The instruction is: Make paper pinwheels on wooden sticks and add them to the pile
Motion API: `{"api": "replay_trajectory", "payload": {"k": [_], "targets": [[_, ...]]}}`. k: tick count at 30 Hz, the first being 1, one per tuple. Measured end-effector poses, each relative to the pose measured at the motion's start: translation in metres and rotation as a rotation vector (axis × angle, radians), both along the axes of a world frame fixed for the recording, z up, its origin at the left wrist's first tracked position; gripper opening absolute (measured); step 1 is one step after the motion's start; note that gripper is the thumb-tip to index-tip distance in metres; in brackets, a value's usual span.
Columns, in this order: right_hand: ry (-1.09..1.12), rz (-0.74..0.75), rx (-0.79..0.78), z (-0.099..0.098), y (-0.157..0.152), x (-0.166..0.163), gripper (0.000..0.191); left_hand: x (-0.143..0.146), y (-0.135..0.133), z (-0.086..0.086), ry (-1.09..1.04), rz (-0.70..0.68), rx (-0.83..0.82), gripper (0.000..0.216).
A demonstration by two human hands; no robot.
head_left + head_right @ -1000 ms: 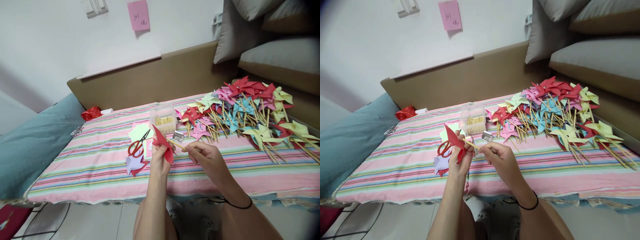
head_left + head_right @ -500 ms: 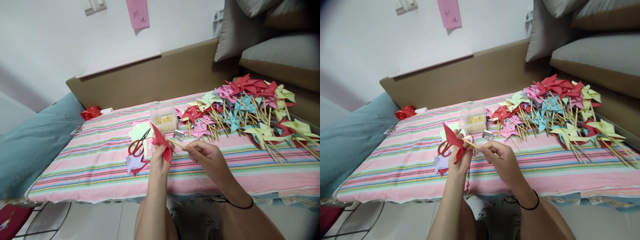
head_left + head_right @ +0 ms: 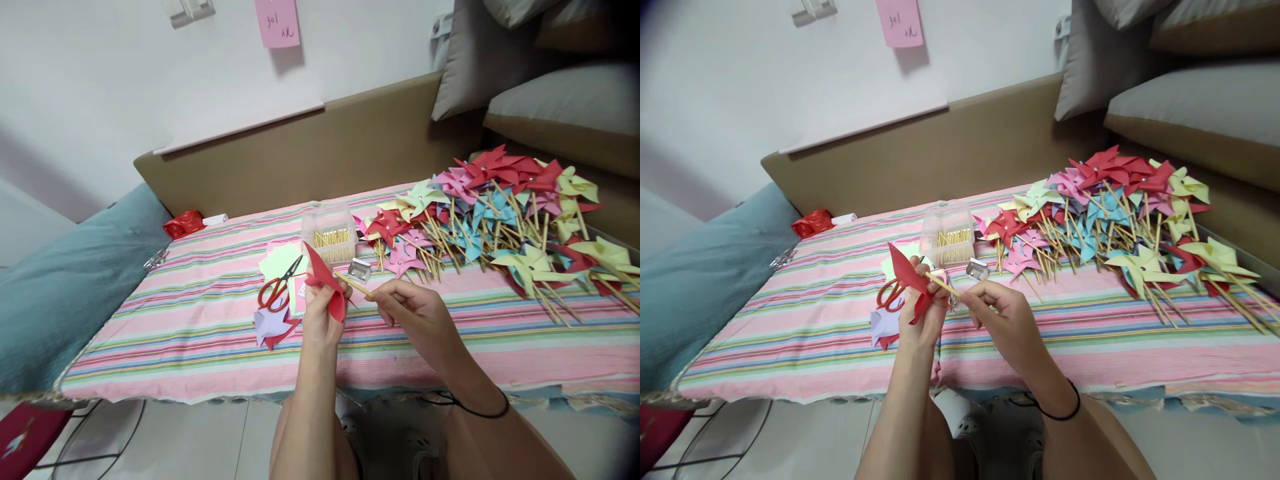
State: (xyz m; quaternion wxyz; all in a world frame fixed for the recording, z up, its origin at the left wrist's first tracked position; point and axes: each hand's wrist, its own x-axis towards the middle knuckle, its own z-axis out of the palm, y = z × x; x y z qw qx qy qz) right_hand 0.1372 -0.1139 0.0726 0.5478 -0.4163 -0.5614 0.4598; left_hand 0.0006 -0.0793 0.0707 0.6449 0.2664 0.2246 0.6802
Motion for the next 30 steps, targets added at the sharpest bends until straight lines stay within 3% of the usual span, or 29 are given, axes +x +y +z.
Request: {"api": "replay_trajectory", "payload": {"k": [12,21,30], "targets": [[0.022,-0.011,0.021,0.001,-0.001,-0.0012,0.026,-0.0008,0.0017,-0.001,-0.003,-0.007,0.02,0.037],[-0.018,-0.064,0.14,0.0019,-0.0007,0.0033,0.013,-0.006,0.0035,0.0035,0.019,-0.017,0.031,0.06],[-0.067,-0.118,0.281,0.006,-0.0036,0.0027,0.007,-0.0098,0.0058,-0.0014,0.089,-0.059,0.149,0.059]]}}
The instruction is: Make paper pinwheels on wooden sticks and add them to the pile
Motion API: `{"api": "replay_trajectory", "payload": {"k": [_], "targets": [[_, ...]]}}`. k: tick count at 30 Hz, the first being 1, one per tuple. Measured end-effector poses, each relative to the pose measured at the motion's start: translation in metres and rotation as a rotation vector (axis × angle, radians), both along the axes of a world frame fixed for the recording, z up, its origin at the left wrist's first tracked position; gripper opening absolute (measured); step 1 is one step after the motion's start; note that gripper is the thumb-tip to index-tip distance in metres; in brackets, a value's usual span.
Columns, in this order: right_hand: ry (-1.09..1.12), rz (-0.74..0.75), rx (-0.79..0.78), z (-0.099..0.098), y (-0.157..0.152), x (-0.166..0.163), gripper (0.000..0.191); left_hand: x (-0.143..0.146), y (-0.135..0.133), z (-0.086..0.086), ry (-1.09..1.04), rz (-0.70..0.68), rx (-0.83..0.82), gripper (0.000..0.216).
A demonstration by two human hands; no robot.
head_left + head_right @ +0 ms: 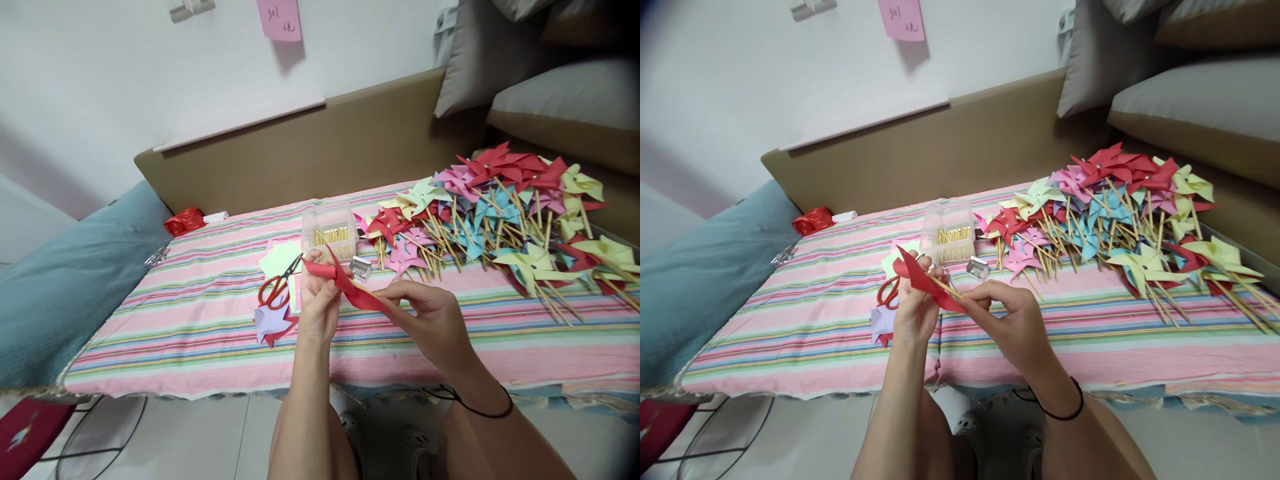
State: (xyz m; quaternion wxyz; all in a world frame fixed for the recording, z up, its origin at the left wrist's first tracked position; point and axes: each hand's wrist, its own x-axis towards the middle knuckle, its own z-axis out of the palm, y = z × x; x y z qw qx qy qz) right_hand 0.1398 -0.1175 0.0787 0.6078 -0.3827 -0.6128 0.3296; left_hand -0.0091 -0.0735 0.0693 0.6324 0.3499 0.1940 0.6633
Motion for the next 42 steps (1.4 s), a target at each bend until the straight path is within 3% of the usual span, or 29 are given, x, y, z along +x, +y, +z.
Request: {"api": "replay_trajectory", "payload": {"k": [9,18,30,42], "targets": [[-0.05,0.034,0.092,-0.001,-0.001,0.002,0.005,-0.001,0.0,0.0,0.04,-0.007,0.049,0.05],[-0.065,0.118,0.075,0.003,-0.002,0.004,0.011,-0.009,0.0,-0.002,0.083,-0.049,0.171,0.021],[-0.084,0.138,0.144,0.003,-0.002,0.007,0.008,-0.012,-0.002,0.003,0.122,-0.1,0.148,0.029],[-0.122,0.118,0.169,0.007,-0.006,0.004,0.007,-0.005,-0.007,0.015,0.117,-0.03,0.021,0.045]]}}
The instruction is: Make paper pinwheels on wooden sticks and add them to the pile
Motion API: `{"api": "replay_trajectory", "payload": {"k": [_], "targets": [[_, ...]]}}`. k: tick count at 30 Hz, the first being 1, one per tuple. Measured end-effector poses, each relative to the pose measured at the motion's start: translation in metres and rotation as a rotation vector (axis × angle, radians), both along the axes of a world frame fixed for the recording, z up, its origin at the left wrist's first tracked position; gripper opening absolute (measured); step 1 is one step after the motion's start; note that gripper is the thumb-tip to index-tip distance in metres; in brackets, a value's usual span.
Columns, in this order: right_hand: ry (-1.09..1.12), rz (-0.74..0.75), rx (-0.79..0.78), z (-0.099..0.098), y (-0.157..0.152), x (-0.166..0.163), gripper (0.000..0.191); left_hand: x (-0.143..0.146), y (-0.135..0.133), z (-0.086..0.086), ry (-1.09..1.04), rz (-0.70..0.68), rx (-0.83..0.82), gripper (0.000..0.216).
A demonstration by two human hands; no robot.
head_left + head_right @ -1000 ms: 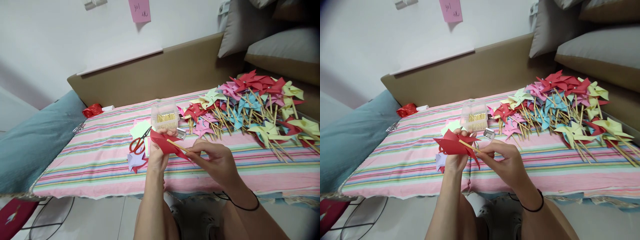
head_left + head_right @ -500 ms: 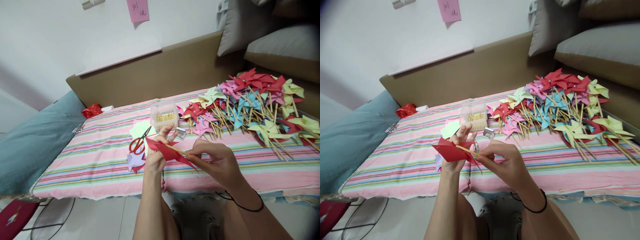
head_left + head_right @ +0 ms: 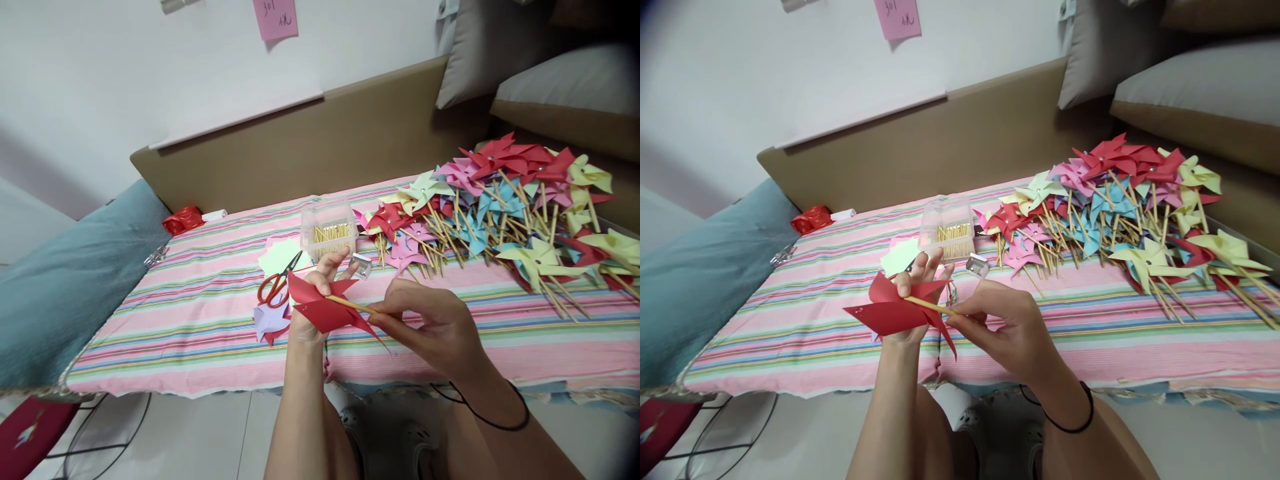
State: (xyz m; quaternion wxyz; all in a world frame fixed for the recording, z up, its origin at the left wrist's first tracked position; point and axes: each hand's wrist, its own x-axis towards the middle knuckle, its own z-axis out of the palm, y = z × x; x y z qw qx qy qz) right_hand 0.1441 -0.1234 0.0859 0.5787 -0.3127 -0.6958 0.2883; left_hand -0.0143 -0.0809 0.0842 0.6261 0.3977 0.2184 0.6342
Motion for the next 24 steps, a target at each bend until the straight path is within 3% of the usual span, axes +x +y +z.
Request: {"api": "replay_trajectory", "payload": {"k": [14,24], "targets": [[-0.017,-0.005,0.017,-0.0014,0.0002,-0.0035,0.006,0.0011,0.0028,-0.004,-0.073,0.022,0.005,0.044],[-0.019,-0.033,-0.054,-0.002,0.001,-0.0046,0.008,0.0007,0.0025,-0.0042,-0.055,0.064,0.033,0.04]]}}
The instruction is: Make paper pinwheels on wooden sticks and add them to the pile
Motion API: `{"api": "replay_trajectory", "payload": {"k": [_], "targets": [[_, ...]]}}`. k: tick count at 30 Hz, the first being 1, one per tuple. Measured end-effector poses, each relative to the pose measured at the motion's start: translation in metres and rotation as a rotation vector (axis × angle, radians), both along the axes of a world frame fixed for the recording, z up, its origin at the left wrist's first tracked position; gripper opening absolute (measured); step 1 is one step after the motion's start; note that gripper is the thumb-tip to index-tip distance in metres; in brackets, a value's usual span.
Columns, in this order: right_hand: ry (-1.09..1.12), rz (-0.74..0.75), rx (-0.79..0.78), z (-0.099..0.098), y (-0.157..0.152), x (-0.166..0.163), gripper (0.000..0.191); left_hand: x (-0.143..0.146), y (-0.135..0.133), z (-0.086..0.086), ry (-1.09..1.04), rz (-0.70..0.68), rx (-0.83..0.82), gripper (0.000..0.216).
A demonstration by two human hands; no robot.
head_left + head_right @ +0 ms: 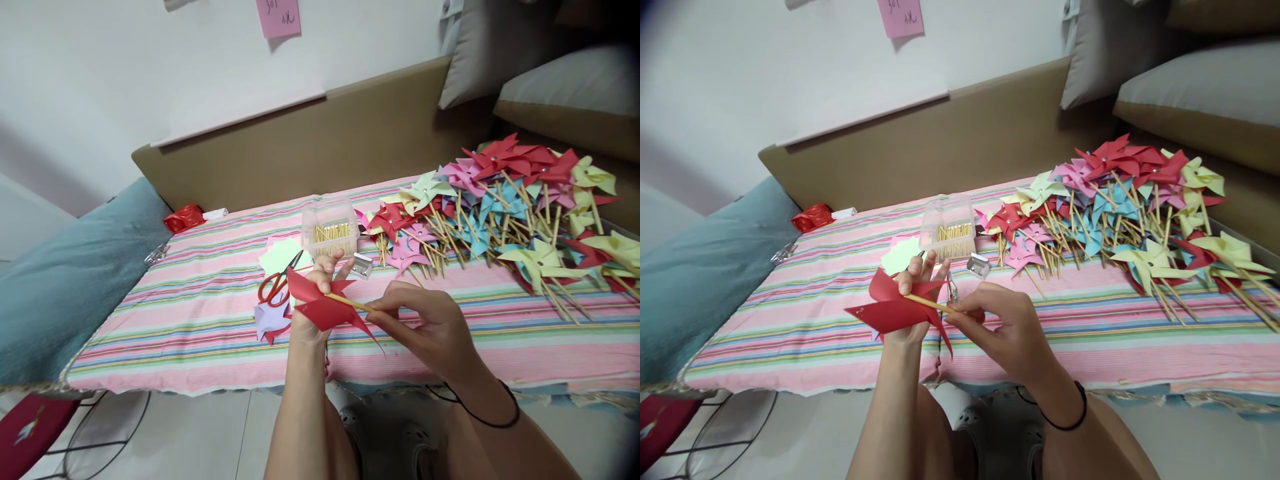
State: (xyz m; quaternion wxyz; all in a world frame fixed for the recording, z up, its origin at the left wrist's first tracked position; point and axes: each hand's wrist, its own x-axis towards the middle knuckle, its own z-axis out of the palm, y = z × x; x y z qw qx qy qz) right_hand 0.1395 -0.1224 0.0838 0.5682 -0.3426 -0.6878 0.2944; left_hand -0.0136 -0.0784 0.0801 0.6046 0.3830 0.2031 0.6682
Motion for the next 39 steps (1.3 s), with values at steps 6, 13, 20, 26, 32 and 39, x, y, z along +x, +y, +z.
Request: {"api": "replay_trajectory", "payload": {"k": [6,13,20,26,32,39], "targets": [[0.165,-0.057,-0.221,-0.009,0.008,0.008,0.042,-0.002,0.004,-0.006,-0.027,0.031,-0.102,0.028],[0.12,0.028,-0.587,-0.03,0.024,0.012,0.036,0.001,0.013,-0.013,0.117,0.207,-0.3,0.022],[0.087,0.1,-0.682,-0.042,0.025,-0.002,0.034,0.006,0.012,-0.019,0.248,0.229,-0.39,0.021],[0.107,0.016,-0.626,-0.047,0.031,0.008,0.035,0.004,0.012,-0.017,0.247,0.245,-0.406,0.031],[0.063,0.029,-0.662,-0.051,0.036,0.018,0.034,0.003,0.013,-0.019,0.307,0.162,-0.415,0.036],[0.144,-0.021,-0.656,-0.048,0.031,0.012,0.033,0.009,0.008,-0.014,0.301,0.102,-0.417,0.038]]}}
